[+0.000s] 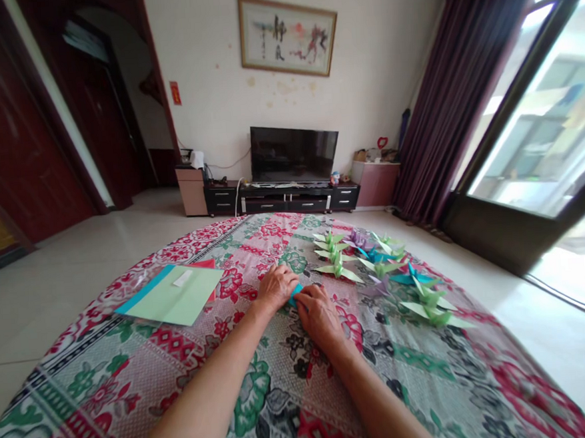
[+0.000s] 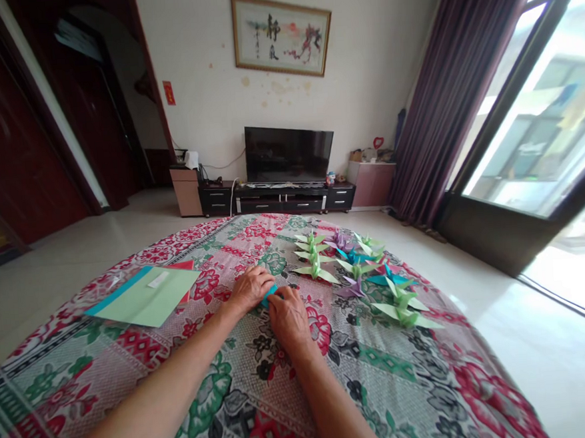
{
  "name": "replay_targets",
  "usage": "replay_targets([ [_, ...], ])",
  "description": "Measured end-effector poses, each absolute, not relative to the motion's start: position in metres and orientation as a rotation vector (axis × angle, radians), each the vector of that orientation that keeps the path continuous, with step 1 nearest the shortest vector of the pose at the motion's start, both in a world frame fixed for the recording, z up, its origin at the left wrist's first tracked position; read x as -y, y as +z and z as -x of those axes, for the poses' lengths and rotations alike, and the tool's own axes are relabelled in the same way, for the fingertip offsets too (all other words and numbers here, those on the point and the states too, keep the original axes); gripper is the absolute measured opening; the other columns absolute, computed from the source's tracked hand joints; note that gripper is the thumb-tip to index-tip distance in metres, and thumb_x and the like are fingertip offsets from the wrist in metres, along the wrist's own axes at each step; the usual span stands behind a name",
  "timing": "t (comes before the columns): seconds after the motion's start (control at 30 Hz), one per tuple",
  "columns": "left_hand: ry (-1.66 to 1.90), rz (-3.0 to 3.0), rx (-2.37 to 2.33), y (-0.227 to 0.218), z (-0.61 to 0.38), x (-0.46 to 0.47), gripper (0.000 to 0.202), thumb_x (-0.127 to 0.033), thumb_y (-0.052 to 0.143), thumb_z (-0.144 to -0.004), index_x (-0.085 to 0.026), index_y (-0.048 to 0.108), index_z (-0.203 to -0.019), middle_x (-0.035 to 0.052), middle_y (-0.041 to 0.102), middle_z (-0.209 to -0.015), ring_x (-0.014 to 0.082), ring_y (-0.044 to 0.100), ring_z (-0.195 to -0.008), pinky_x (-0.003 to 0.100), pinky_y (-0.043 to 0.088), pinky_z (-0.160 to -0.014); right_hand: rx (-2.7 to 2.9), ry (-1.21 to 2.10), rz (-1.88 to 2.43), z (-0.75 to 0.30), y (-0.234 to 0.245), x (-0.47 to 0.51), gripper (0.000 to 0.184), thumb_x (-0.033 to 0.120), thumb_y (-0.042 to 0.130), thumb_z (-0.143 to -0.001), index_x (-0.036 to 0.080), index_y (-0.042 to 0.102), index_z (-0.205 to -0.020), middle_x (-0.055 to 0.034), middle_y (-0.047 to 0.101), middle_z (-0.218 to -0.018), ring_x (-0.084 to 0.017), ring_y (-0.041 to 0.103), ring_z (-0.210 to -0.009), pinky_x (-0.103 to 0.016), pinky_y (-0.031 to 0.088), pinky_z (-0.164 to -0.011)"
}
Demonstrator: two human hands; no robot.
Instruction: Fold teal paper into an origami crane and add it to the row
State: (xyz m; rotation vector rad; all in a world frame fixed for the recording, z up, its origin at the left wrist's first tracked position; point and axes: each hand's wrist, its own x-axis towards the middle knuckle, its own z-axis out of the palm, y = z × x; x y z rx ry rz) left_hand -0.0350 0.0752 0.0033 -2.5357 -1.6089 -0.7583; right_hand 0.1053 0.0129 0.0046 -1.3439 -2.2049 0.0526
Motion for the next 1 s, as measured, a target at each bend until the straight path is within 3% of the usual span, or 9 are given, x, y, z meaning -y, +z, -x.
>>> replay_targets([
  [0.27, -0.865, 2.569, 1.647, -0.002, 0.043, -0.087, 0.019, -0.033, 0.054, -0.081, -0.023, 0.070, -0.087, 0.0039, 0.059, -0.093, 0.0174, 0.051, -0.094, 0.030, 0.038, -0.090, 2.281, -0.010, 1.376, -0.107, 0.004, -0.009, 0.033, 0.020, 0.042, -0.088, 0.032, 0.059, -0.113, -0.0060, 0.053, -0.105, -0.019, 0.047, -0.093, -0.028, 0.037, -0.083],
  [0.8, -0.882, 2.443, 1.886, 0.003, 0.041, -0.107, 0.016, -0.033, 0.057, -0.078, -0.020, 0.065, -0.072, 0.0040, 0.062, -0.082, 0.0169, 0.057, -0.083, 0.025, 0.041, -0.074, 2.282, -0.013, 1.386, -0.108, 0.001, -0.011, 0.034, 0.021, 0.043, -0.087, 0.036, 0.060, -0.112, -0.0053, 0.054, -0.107, -0.020, 0.048, -0.093, -0.029, 0.038, -0.081],
  [1.0, -1.060, 2.373, 2.100, 0.019, 0.041, -0.097, 0.020, -0.029, 0.051, -0.079, -0.019, 0.068, -0.074, 0.0027, 0.064, -0.069, 0.0148, 0.057, -0.068, 0.023, 0.041, -0.064, 2.265, -0.013, 1.380, -0.107, 0.001, -0.011, 0.033, 0.021, 0.043, -0.087, 0.036, 0.062, -0.110, -0.0056, 0.054, -0.106, -0.020, 0.048, -0.093, -0.029, 0.038, -0.082],
])
